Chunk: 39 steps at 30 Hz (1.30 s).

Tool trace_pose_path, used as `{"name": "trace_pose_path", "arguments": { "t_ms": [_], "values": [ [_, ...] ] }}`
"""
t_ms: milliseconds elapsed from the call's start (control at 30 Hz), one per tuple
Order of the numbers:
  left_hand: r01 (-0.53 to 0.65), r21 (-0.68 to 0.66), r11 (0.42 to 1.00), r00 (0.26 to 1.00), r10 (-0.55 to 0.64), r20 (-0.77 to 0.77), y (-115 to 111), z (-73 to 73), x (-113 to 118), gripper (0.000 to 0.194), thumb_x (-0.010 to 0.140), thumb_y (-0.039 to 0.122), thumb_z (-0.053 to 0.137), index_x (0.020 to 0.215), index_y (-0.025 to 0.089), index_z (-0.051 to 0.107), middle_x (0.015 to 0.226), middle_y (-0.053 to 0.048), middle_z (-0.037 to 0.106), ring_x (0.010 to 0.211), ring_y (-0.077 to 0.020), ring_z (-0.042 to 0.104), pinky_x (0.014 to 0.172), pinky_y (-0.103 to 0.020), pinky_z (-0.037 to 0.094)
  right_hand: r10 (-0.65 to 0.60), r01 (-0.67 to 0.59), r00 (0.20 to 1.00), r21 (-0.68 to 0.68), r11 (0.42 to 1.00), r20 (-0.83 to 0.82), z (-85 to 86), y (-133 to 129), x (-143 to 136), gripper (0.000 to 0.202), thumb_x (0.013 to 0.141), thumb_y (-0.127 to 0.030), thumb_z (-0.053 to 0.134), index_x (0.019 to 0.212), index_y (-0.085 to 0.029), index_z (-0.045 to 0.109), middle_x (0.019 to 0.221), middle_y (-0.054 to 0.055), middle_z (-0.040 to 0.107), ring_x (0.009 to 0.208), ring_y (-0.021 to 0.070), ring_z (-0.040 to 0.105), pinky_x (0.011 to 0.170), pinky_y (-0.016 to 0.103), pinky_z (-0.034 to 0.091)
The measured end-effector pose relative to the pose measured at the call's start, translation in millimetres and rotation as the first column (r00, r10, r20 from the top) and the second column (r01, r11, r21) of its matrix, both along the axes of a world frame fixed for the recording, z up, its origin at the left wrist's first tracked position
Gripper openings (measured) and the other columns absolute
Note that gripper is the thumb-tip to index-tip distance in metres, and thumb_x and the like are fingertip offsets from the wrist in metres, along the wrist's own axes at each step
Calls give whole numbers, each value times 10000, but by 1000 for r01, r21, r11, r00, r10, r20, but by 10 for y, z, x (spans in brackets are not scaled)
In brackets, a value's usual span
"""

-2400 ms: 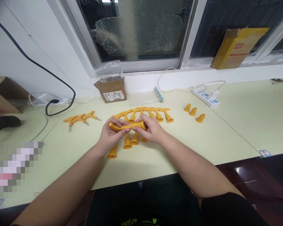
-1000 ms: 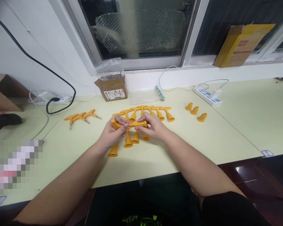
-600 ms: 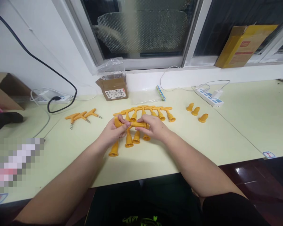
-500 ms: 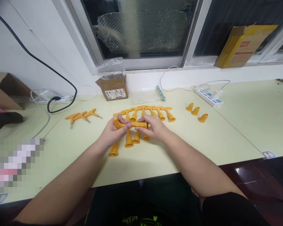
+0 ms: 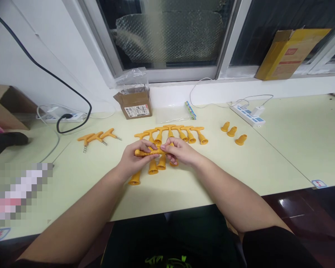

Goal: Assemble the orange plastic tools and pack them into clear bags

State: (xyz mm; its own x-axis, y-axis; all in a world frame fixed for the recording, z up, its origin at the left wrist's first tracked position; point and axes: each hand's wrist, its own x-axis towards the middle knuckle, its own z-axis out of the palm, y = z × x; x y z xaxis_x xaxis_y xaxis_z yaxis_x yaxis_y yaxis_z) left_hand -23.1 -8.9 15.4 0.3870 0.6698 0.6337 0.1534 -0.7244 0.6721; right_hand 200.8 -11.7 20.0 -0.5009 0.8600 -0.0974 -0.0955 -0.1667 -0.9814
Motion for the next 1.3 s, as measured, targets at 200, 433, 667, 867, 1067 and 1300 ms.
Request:
{"name": "trace_pose_path", "arguments": {
  "t_ms": [200, 433, 667, 867, 1067, 1300],
  "values": [
    [84, 200, 976, 989, -57, -135, 1, 36, -21, 220, 854, 204, 789, 781, 210, 581, 1040, -69, 764, 944, -190, 736, 833, -352, 598, 98, -92, 995, -251, 964, 11, 78, -5, 32, 479, 823, -611, 757, 834, -224, 474, 509, -97, 451, 386, 49, 308, 382, 177, 207],
    [15, -286, 958, 994, 17, 109, -19, 8, 43, 321, 794, 335, 851, 845, 213, 559, 856, -22, 702, 880, -207, 732, 783, -348, 584, -250, 24, 940, 686, 727, 233, 74, -60, 83, 302, 899, -501, 706, 925, -224, 589, 855, 31, 687, 750, 193, 636, 700, 336, 506],
    [56, -316, 947, 988, -7, 155, -34, 67, 35, 338, 749, 319, 886, 827, 206, 577, 810, -12, 670, 782, -179, 694, 752, -344, 578, -315, -18, 911, 789, 614, 266, 20, -89, 98, 295, 897, -511, 706, 967, -236, 628, 884, 48, 706, 763, 218, 639, 701, 352, 489],
    [-5, -53, 999, 999, 7, 48, -5, 97, -52, 319, 749, 364, 884, 774, 212, 606, 811, -37, 722, 778, -196, 702, 737, -370, 589, -272, 0, 924, 711, 703, 269, 26, -124, 69, 320, 870, -532, 733, 963, -246, 625, 782, 9, 661, 666, 182, 569, 641, 326, 449],
    [-75, 86, 993, 990, 84, -114, 60, 102, -114, 271, 783, 392, 853, 782, 212, 650, 752, -17, 703, 693, -170, 654, 662, -327, 528, -343, 3, 902, 791, 612, 263, 18, -76, 104, 316, 822, -480, 792, 994, -249, 663, 907, 53, 714, 788, 229, 645, 723, 363, 493],
    [-117, 59, 991, 978, 125, -169, 74, 112, -143, 234, 831, 363, 801, 913, 212, 642, 853, -26, 695, 783, -179, 655, 738, -329, 521, -311, 22, 925, 788, 616, 217, 33, -63, 173, 258, 896, -450, 704, 1027, -246, 615, 901, 38, 646, 754, 188, 590, 719, 346, 507]
  ]
}}
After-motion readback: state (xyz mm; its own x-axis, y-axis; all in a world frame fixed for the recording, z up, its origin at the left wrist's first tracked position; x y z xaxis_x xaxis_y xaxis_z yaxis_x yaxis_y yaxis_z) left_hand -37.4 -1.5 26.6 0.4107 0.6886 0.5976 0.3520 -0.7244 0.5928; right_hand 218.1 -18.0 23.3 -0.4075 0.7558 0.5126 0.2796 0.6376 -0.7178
